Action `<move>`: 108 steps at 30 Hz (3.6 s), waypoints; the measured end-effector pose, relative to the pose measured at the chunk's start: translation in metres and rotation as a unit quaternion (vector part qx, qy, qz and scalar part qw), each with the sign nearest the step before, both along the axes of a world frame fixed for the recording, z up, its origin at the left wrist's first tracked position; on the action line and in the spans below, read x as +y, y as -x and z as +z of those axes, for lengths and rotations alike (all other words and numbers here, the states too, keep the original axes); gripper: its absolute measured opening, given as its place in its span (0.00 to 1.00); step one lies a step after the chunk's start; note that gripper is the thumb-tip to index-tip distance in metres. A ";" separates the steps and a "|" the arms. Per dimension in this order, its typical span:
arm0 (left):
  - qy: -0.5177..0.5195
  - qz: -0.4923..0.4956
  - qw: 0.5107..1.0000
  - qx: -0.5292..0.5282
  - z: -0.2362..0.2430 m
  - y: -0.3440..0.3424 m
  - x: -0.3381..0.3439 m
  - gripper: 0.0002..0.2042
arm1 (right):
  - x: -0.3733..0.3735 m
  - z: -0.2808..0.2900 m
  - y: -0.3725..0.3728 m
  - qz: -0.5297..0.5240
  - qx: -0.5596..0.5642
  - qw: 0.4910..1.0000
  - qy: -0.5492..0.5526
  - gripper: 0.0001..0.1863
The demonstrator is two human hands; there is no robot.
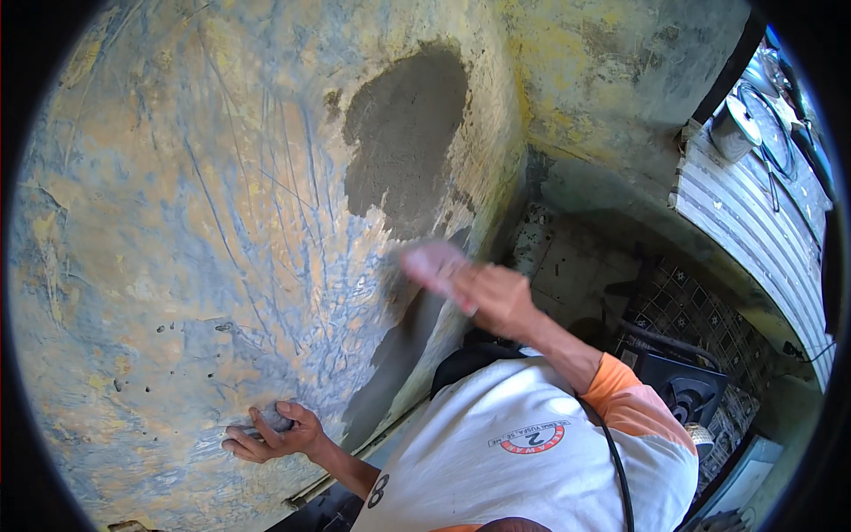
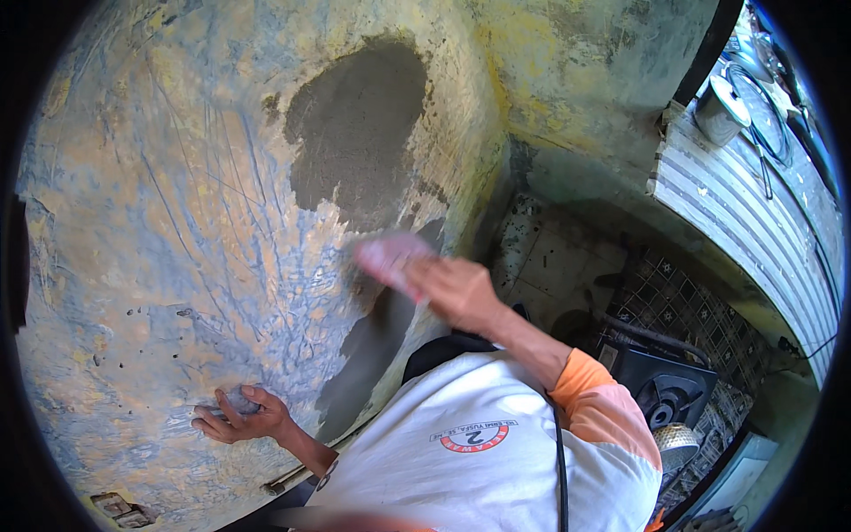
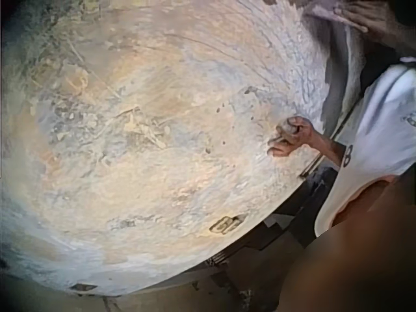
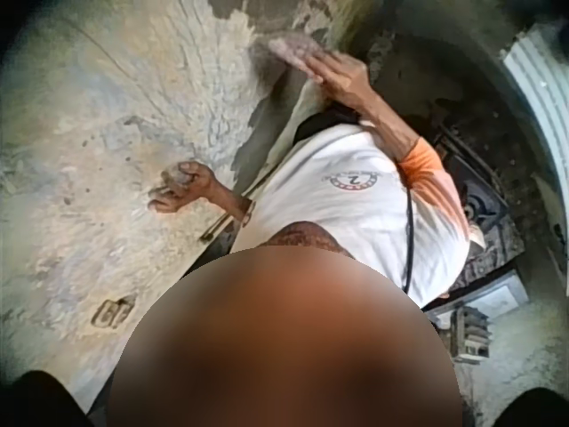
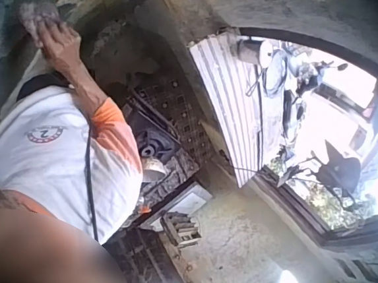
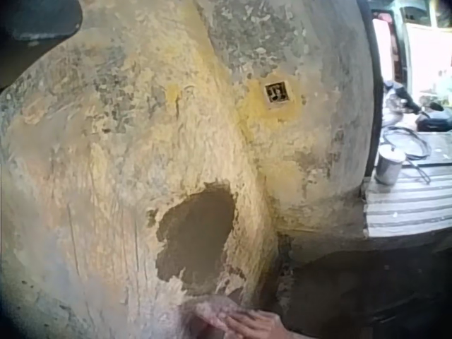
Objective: The person patches a hole in a wall with cement mortar using a trowel to apply the mortar and a wooden float to smooth it.
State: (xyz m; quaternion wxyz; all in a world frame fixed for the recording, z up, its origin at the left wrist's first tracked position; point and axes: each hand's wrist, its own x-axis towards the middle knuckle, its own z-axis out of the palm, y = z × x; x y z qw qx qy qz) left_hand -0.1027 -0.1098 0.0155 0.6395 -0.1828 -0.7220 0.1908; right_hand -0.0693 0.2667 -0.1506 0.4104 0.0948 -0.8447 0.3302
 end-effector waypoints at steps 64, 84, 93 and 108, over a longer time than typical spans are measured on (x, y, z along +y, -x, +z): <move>0.005 0.031 0.999 0.002 0.000 -0.006 0.006 0.19 | 0.098 0.084 0.071 -0.166 -0.013 0.931 0.324 0.17; 0.006 0.015 1.000 0.007 -0.001 -0.005 0.005 0.19 | 0.091 0.066 0.090 -0.242 0.029 0.951 0.191 0.31; 0.005 0.024 1.000 0.003 -0.004 -0.004 0.002 0.19 | 0.017 0.117 0.082 -0.166 0.100 0.980 0.036 0.24; 0.003 0.017 1.000 -0.008 -0.002 -0.002 0.005 0.19 | 0.158 0.170 0.113 -0.107 0.205 0.930 -0.286 0.34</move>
